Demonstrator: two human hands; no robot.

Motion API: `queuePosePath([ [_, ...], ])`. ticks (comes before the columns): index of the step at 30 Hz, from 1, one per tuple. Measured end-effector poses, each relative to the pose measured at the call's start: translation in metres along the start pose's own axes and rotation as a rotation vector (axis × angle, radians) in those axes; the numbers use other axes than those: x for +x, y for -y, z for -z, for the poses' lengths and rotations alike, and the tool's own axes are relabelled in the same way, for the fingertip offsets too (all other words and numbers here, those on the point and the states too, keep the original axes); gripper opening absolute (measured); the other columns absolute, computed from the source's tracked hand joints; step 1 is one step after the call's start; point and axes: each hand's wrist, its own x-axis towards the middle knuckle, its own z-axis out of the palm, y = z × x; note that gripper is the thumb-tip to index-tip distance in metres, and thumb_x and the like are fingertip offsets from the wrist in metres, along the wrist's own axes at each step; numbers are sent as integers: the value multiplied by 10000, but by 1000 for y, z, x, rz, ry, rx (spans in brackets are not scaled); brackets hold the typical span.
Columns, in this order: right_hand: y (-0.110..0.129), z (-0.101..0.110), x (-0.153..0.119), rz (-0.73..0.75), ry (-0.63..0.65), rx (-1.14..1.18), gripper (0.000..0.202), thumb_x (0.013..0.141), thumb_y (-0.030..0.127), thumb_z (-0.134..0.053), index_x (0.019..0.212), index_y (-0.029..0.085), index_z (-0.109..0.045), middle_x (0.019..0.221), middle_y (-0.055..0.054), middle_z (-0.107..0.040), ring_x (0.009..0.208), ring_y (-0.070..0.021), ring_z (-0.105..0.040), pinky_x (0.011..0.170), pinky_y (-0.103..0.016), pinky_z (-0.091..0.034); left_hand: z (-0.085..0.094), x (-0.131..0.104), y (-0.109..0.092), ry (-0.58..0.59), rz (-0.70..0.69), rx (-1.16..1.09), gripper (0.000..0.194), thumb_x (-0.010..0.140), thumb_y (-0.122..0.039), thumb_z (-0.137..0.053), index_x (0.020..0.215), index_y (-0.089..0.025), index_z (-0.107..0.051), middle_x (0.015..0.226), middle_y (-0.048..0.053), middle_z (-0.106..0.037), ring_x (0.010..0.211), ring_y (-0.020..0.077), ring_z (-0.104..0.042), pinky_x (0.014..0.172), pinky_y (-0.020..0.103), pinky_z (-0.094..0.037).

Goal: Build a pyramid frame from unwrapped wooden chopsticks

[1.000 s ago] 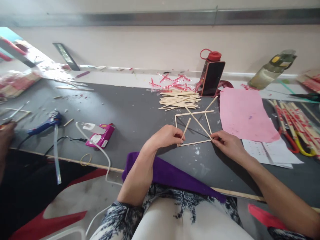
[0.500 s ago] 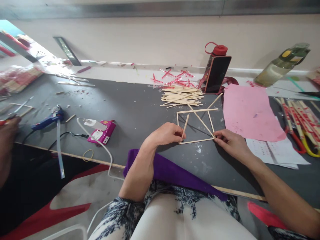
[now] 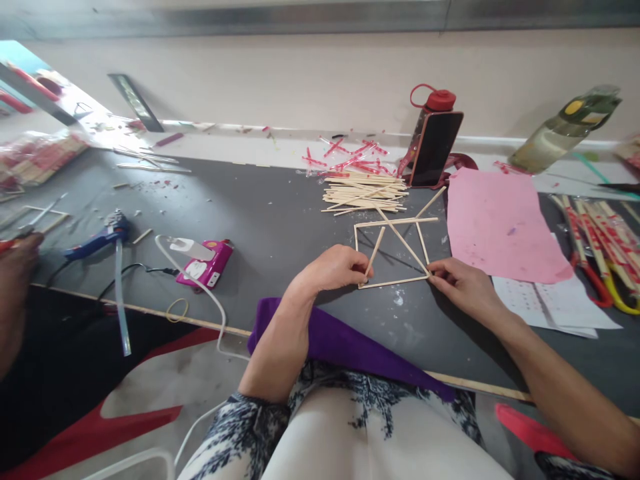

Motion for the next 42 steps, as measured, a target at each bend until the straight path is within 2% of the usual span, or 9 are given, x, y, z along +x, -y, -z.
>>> queuePosePath([
  [9, 0, 0, -1, -8, -5, -5, 217, 817, 310, -565, 1010, 247, -639, 793, 7, -683, 639, -141, -621, 584, -265, -464, -2, -1, -1, -25, 32, -95, 232, 720, -270, -613, 905, -171, -710, 720, 5, -681, 661, 125, -583, 610, 204, -400],
  [17, 3, 2, -1, 0, -16, 29, 208, 828, 349, -570, 993, 245, -640, 786, 2, -674, 642, -147, -616, 598, -274, -473, -10, 5, -7, -175, -22, -134, 278, 755, -352, -613, 941, -171, -712, 739, -5, -659, 644, 100, -539, 609, 193, -396],
  [22, 10, 8, -3, 33, -85, 70, 182, 854, 340, -542, 968, 231, -635, 821, -14, -668, 722, -163, -618, 648, -285, -468, -17, 8, -13, -229, -43, -149, 334, 789, -409, -578, 993, -181, -712, 760, -5, -665, 607, 85, -497, 585, 185, -379],
  [32, 32, 17, 5, 112, -99, 111, 153, 872, 298, -518, 947, 234, -635, 836, -15, -668, 739, -160, -615, 655, -281, -458, -15, 10, -11, -281, -41, -41, 380, 786, -406, -579, 1095, -209, -681, 803, -13, -664, 597, 83, -480, 573, 179, -366],
  [42, 25, 10, 2, 102, -77, 112, 155, 881, 303, -505, 940, 236, -631, 842, -22, -665, 750, -170, -616, 653, -287, -454, -14, 11, -8, -300, -24, 80, 358, 801, -422, -568, 1062, -209, -688, 777, -17, -646, 646, 100, -512, 581, 186, -346],
])
